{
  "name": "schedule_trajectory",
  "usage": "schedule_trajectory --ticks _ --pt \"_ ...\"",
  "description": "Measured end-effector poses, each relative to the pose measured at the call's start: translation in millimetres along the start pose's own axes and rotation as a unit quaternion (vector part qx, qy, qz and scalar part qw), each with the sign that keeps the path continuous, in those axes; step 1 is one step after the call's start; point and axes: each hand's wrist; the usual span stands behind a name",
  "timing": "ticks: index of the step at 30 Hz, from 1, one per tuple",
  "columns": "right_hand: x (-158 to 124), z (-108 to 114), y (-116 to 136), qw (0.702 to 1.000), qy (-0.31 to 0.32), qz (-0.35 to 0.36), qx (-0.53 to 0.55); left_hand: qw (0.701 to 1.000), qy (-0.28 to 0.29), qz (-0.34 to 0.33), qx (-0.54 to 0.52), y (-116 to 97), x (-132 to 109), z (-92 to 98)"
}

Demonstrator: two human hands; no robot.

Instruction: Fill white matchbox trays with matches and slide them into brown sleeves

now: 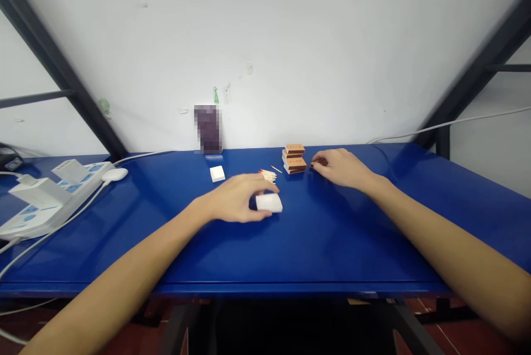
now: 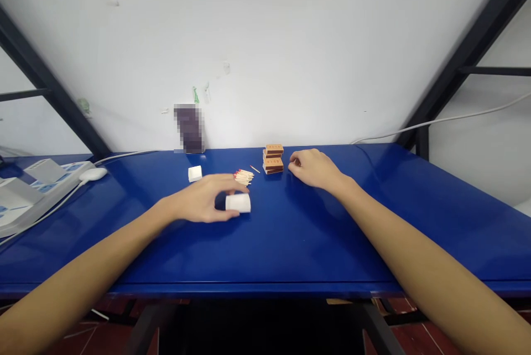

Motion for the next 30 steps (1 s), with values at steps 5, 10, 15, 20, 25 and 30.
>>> schedule_trajectory --ticks 5,10,15,20,25,30 --pt "-6 3 11 0.999 -0.022 -0.007 -0.023 0.998 0.017 -0.018 -0.062 -6 3 -9.5" --pt "-18 8 17 0.997 0.041 0.019 -0.067 0.994 -0.088 -0.020 -0.068 7 -3 -8.0" --pt "-29 19 19 0.993 0.076 0.021 -0.091 0.991 -0.110 0.022 0.067 19 -3 -13.4" --pt "-42 24 39 0.974 0.178 0.131 -0.052 0.988 -0.064 0.057 0.130 30 -2 -17.1" --pt "-50 16 56 0.973 0.119 0.177 -0.089 0.986 -0.041 0.064 0.147 32 -3 -19.4" --pt "-44 7 55 0.969 0.041 0.243 -0.001 0.986 -0.029 0.073 0.148 30 -1 -21.8"
Point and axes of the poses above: each hand's wrist, its own x-axis towards the middle knuckle, its own z-axis out of the back of the hand, y = z × x, and after that the axes turned 6 degrees about -z, right-handed
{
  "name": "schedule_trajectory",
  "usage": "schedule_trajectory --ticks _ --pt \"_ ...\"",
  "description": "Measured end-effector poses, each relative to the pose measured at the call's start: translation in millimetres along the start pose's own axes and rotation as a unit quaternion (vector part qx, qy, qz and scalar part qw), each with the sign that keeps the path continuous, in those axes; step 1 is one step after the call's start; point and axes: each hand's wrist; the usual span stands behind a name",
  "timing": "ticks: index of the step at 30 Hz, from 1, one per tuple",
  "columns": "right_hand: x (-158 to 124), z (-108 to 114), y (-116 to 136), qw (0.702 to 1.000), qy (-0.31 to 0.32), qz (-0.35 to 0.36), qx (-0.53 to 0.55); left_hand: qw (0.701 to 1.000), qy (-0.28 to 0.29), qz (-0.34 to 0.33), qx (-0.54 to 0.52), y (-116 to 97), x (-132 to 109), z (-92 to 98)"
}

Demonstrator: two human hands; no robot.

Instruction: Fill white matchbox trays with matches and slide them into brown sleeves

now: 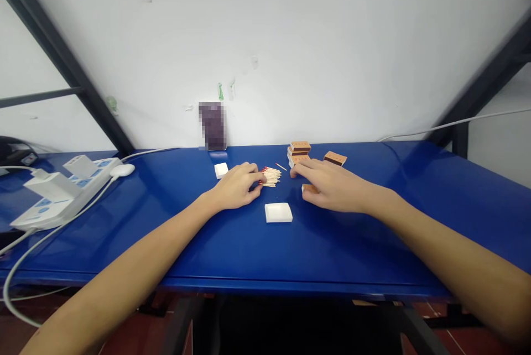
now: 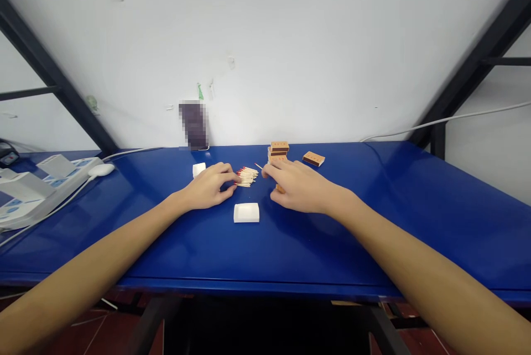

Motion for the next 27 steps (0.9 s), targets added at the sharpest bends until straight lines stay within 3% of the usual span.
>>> schedule_trajectory --ticks 3,6,14,19,27 --pt "5 -9 6 0.996 -0.045 0.062 0.035 1.000 0.004 0.010 -0.007 -1 1 -0.3" --pt "8 -22 14 0.992 -0.043 0.105 0.057 1.000 0.003 0.015 -0.025 -3 1 -0.4" --pt "14 -44 12 0.991 -0.055 0.094 0.074 0.996 -0.007 -0.005 -0.090 -6 1 0.7" --pt "16 -45 10 0.991 -0.058 0.107 0.053 0.995 0.018 0.026 -0.093 -2 1 1.3" --pt "17 -44 11 0.988 -0.071 0.127 0.042 0.996 0.013 0.056 -0.068 3 1 -0.7"
Point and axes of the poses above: each hand's wrist, its own x-axis towards the middle knuckle, its own z-axis out of the back of the hand, y = z × x, and after that the axes turned 6 degrees about -z, right-handed
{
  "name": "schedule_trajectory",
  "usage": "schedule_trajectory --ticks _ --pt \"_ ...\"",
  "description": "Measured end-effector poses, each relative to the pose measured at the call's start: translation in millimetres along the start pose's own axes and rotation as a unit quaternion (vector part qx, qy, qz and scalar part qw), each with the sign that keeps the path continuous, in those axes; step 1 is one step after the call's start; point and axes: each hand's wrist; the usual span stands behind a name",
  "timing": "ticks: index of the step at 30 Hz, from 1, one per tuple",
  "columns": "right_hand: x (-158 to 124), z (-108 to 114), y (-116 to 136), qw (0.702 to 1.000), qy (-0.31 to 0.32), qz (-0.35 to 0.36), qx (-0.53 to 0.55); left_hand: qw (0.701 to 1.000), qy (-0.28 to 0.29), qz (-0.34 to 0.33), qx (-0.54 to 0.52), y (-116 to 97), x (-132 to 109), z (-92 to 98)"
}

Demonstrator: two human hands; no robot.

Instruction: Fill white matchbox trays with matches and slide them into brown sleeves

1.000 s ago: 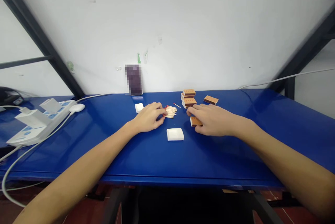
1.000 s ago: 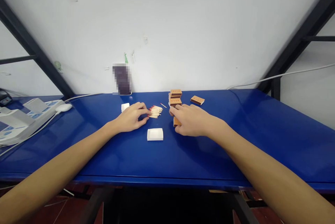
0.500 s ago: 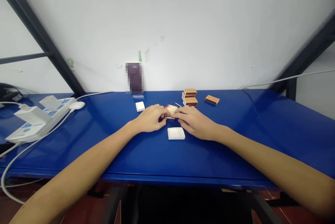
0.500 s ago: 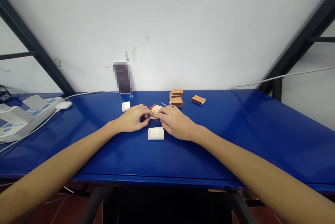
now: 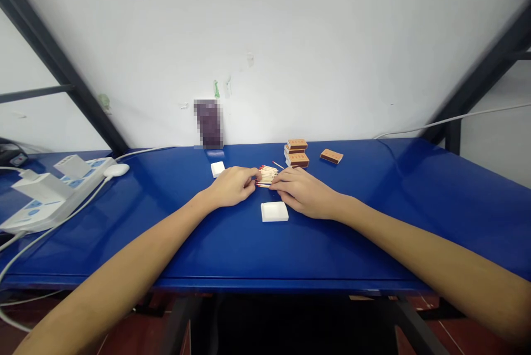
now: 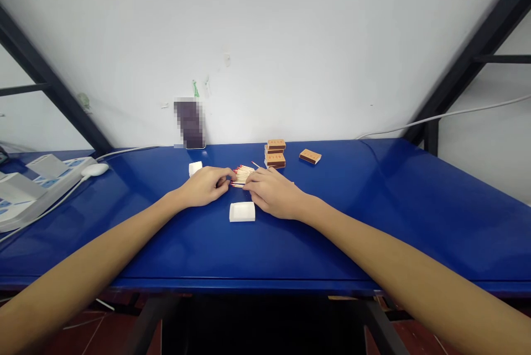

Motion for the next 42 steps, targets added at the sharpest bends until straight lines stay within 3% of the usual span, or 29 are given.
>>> schedule_trajectory --ticks 14,42 --pt "1.3 -0.3 1.3 0.999 -0.005 -0.030 -0.007 1.000 0.001 0.009 -0.017 -1.2 1.2 -2.1" --pt "1.8 0.7 5.3 1.000 -0.016 0.014 -0.005 0.999 0.008 -0.011 -0.044 -2.6 -0.6 -0.8"
Point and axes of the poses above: each hand's wrist, its own x-axis towards the middle knuckle, its own z-axis out of the back of the hand, y = z × x, and after that the axes turned 6 degrees about -z, right-handed
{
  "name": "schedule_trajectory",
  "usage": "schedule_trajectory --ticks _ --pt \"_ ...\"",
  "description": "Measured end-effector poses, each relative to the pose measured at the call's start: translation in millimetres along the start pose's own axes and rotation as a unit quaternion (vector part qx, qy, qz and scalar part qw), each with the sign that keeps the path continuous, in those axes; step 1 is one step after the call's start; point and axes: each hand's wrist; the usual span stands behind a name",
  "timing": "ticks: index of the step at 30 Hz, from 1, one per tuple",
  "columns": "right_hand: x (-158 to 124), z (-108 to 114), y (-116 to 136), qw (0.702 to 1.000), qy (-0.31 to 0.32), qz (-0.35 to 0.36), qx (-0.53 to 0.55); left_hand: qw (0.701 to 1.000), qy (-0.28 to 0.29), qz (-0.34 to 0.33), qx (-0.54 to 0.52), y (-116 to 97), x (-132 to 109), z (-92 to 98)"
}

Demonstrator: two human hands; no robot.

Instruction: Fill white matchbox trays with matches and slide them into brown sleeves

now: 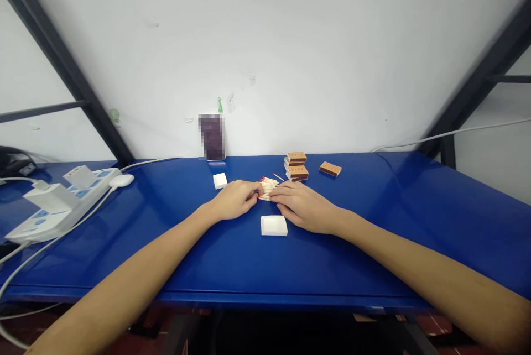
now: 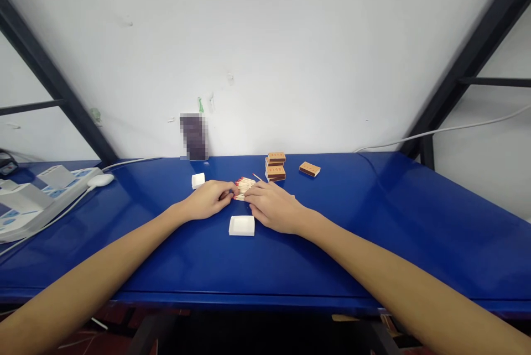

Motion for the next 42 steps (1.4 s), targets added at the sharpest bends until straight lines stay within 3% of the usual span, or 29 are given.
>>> schedule_trajectory --ticks 18,27,34,42 --pt "-1 -3 -4 0.998 -0.008 0.009 0.059 0.998 0.012 -0.030 -0.056 -5 -1 1.3" --pt "-2 1 -3 0.998 -0.027 -0.053 0.028 1.000 -0.019 0.015 0.007 7 -1 1.8" --pt "-2 1 1 0.998 0.031 -0.044 0.024 0.999 -0.011 0.042 0.030 9 -1 0.8" --pt "-3 2 3 0.998 0.008 -0.035 0.044 0.998 0.001 0.024 0.056 4 0 -0.4"
Point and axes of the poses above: each hand's wrist, its own x-axis towards the middle knuckle, its own z-axis out of the back of the hand, y = z × x, and after that the axes turned 6 degrees about -z, right-handed
